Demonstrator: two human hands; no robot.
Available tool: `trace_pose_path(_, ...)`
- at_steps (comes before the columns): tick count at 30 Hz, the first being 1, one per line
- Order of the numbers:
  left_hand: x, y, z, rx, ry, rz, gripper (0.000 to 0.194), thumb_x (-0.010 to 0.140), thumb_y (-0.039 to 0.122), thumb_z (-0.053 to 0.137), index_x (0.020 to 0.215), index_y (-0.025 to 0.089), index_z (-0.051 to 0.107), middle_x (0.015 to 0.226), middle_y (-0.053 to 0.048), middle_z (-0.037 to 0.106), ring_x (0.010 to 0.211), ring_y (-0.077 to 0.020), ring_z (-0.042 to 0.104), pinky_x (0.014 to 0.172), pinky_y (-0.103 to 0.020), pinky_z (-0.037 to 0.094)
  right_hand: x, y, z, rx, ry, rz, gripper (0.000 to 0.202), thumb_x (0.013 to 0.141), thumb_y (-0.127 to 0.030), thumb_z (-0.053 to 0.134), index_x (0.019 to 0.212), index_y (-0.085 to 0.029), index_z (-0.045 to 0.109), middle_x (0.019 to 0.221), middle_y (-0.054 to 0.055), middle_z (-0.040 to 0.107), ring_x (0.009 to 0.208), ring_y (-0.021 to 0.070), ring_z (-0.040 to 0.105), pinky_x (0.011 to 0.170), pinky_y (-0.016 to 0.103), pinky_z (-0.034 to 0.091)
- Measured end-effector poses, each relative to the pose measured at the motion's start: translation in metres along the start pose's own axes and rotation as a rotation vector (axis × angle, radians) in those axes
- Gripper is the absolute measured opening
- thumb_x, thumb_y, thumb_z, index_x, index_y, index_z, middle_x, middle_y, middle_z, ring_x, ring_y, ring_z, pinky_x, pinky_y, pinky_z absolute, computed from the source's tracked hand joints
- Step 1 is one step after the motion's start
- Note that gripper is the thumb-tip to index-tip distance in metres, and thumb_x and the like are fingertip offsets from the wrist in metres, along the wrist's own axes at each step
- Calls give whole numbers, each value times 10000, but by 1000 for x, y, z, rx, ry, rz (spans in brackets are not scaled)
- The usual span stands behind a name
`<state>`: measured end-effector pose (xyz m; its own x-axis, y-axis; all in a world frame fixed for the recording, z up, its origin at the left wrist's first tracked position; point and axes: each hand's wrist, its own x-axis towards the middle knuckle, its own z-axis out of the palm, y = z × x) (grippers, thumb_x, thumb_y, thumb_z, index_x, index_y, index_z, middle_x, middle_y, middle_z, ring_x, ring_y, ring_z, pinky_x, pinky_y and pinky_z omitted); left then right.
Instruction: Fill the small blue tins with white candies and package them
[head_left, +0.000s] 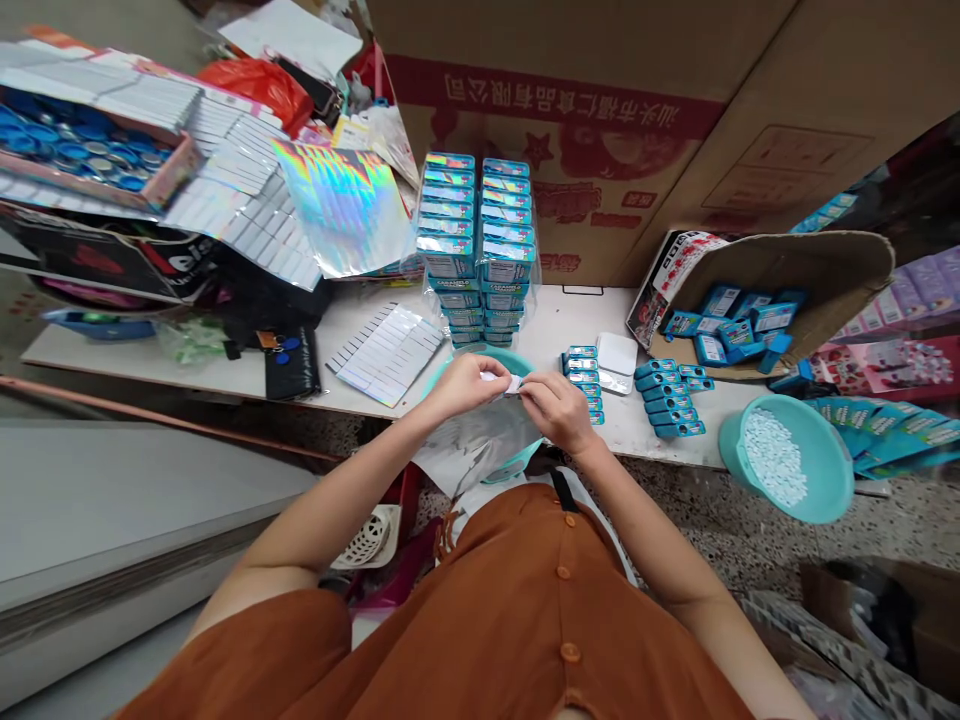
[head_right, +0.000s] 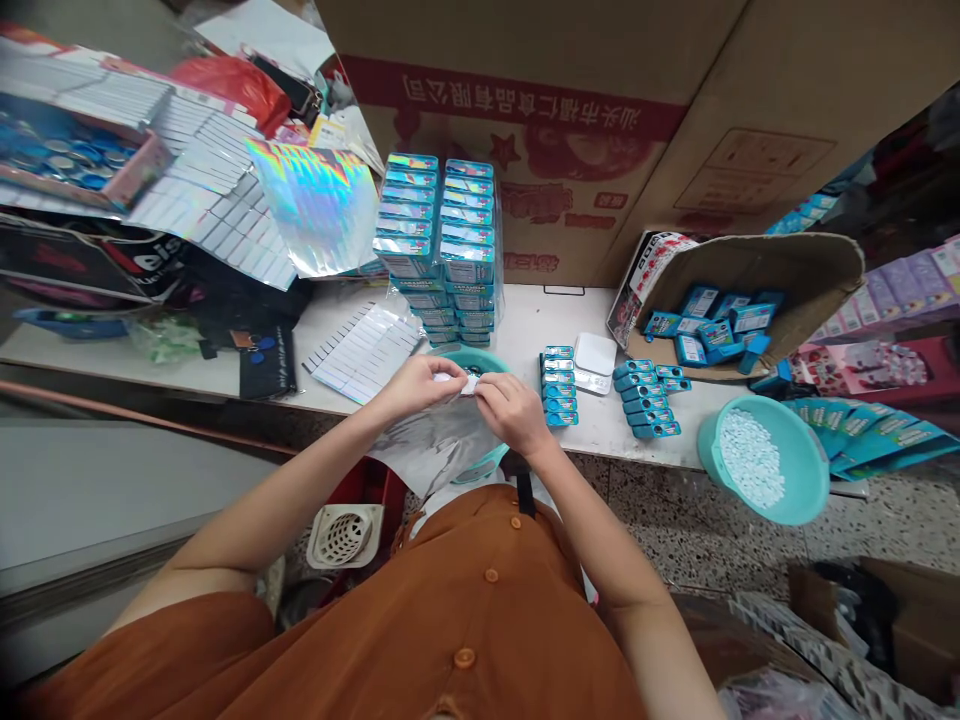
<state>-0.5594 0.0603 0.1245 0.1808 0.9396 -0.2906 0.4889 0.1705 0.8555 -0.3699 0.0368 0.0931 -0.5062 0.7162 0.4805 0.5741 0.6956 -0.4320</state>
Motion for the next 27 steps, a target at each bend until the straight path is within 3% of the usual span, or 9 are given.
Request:
trace_pose_path(4, -1, -8, -1, 88, 53, 8, 230, 697, 369, 586, 709, 177, 711, 549, -16, 632, 491, -135, 509, 497, -244, 353, -5, -5, 1, -8, -2, -43, 180, 896, -184, 480, 974, -200, 642, 991, 85, 679, 912, 191, 608, 809, 340, 495)
trace_pose_path(9, 14, -24, -7, 255, 79, 131, 242, 763, 372, 535, 773, 194, 698, 804, -41, 704, 713, -185, 594, 635, -255, 397, -23, -9, -3, 58, -34, 13, 182, 889, -192, 495, 966, -208, 659, 931, 75, 695, 882, 183, 631, 809, 338, 504)
trace_pose_path(13, 36, -43, -10, 491, 121, 192, 229, 802, 308, 494, 873, 190, 678, 922, -85, 674, 870, -233, 580, 756, -301, 400, -47, -5, -11, 104, 23, 226, 160, 875, -217, 518, 895, -211, 676, 859, 56, 705, 821, 177, 640, 768, 315, 498)
trace_pose_path(17, 48, -63, -3, 670, 211, 199, 298, 811, 255, 493, 1071, 178, 618, 1157, -146, 570, 1109, -298, 477, 887, -381, 372, -76, 10, -19, 98, 19, 566, 186, 845, -301, 536, 790, -208, 687, 749, 29, 691, 650, 157, 602, 647, 279, 472)
trace_pose_path(20, 42, -72, 11, 671, 325, 247, 404, 800, 239, 534, 1202, 194, 538, 1385, -142, 399, 1319, -334, 263, 1028, -459, 260, -94, 26, -22, 132, 18, 803, 204, 805, -350, 561, 757, -202, 693, 691, 9, 677, 576, 143, 568, 595, 258, 443)
trace_pose_path(22, 32, -77, 26, 605, 377, 253, 408, 813, 254, 535, 1217, 192, 526, 1421, -144, 355, 1351, -339, 206, 1064, -490, 205, -103, 36, -24, 166, 39, 907, 214, 783, -365, 573, 750, -194, 697, 692, 12, 683, 578, 146, 571, 597, 257, 439)
trace_pose_path(24, 23, -80, 48, 506, 371, 241, 379, 829, 286, 529, 1193, 181, 542, 1368, -161, 412, 1314, -329, 284, 1064, -490, 222, -109, 47, -25, 186, 65, 972, 224, 768, -373, 580, 748, -187, 702, 697, 19, 689, 583, 151, 574, 609, 262, 441)
trace_pose_path(27, 17, -82, 92, 316, 262, 236, 330, 849, 337, 519, 1130, 173, 572, 1208, -144, 544, 1192, -278, 435, 1038, -445, 299, -114, 63, -25, 196, 81, 1026, 229, 755, -377, 590, 754, -183, 712, 676, 20, 687, 572, 150, 565, 612, 263, 438)
